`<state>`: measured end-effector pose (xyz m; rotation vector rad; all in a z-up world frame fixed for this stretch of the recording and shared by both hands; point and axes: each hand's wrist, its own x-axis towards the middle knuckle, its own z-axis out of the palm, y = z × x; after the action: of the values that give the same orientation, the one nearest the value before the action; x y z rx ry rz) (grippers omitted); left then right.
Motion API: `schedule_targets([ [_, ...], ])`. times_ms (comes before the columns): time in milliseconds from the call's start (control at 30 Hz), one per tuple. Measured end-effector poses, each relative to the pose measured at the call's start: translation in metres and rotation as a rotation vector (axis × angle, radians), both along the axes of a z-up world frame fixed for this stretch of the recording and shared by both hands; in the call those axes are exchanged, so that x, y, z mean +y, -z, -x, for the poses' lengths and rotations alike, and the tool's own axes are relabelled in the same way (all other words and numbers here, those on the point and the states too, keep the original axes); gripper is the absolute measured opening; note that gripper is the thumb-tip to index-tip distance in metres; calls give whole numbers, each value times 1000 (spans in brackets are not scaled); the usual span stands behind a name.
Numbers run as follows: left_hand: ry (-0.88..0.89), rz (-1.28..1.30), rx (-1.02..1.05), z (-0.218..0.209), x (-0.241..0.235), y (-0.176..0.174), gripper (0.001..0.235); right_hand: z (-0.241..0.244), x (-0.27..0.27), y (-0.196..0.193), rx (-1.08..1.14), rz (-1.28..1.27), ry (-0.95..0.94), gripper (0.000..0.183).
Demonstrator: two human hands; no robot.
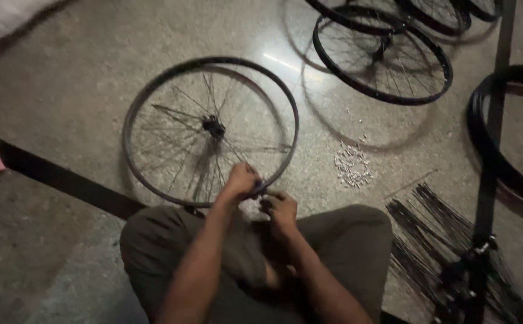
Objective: The person sits on the floor and laces a bicycle wheel by inserting spokes into the rim and securing them with nipples. They repeatedly pick up spokes and nipples from piles on the floor, thread the spokes through the rim holes, and tighten the nipples by hand.
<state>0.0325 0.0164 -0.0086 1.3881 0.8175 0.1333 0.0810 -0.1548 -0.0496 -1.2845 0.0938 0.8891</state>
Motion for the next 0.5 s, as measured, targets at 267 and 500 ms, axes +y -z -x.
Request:
schedule_targets([
  [267,-71,58,-11,-3,-6,4,12,2,4,-12,80,-11,70,16],
  [500,-92,38,22,-3,-8,-3,15,1,7,-14,117,-59,75,15],
])
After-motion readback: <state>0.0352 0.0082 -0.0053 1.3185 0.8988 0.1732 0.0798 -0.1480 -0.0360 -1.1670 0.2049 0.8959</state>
